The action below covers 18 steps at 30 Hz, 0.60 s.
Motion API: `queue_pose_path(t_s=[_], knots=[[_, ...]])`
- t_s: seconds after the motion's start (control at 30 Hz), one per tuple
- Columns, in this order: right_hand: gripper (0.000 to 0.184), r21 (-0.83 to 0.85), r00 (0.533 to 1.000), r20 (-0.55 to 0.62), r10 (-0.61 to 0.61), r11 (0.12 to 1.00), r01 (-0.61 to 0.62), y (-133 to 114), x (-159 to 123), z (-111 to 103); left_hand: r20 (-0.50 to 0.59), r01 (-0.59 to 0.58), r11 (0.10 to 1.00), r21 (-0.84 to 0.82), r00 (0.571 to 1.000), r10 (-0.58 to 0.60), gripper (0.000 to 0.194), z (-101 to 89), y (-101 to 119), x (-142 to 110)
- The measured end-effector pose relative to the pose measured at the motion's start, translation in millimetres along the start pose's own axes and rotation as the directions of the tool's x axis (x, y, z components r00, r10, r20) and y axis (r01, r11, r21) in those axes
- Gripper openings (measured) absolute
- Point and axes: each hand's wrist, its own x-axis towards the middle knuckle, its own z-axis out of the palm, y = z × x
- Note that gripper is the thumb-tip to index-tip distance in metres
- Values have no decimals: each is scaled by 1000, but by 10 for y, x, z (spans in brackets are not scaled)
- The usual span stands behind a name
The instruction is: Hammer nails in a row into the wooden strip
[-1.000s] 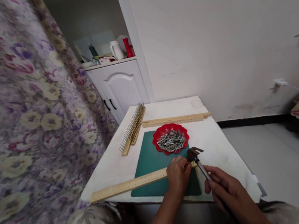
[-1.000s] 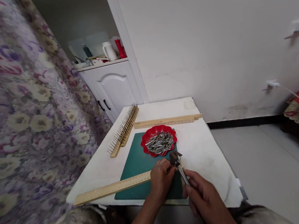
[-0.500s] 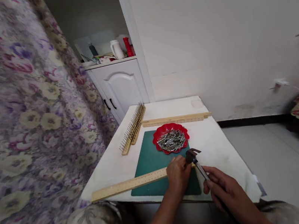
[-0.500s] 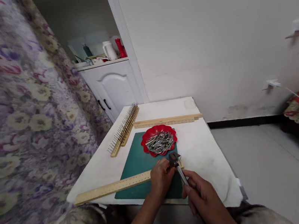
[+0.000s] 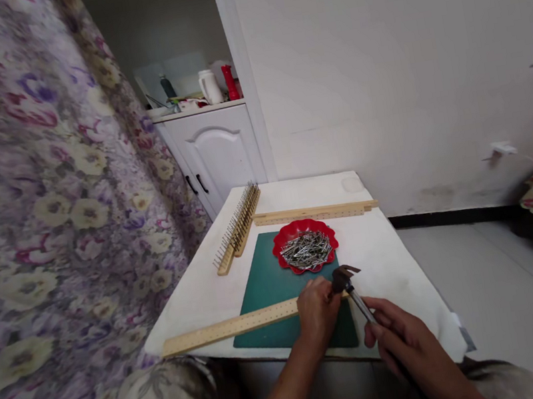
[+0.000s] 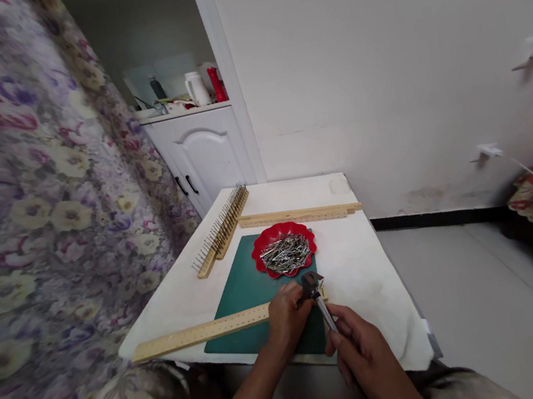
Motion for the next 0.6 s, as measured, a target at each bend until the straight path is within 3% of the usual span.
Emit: queue_pose_path(t_s=[0.37,0.6], knots=[[34,7,1000,-14,-4,1000,5,14,13,-22,-10,-6,1000,28,1000,6,15,19,-6,-3],[34,40,993,-101,-56,997,60,-17,-4,-111,0,-54,998,-41,999,54,3,-41,-57,-57]])
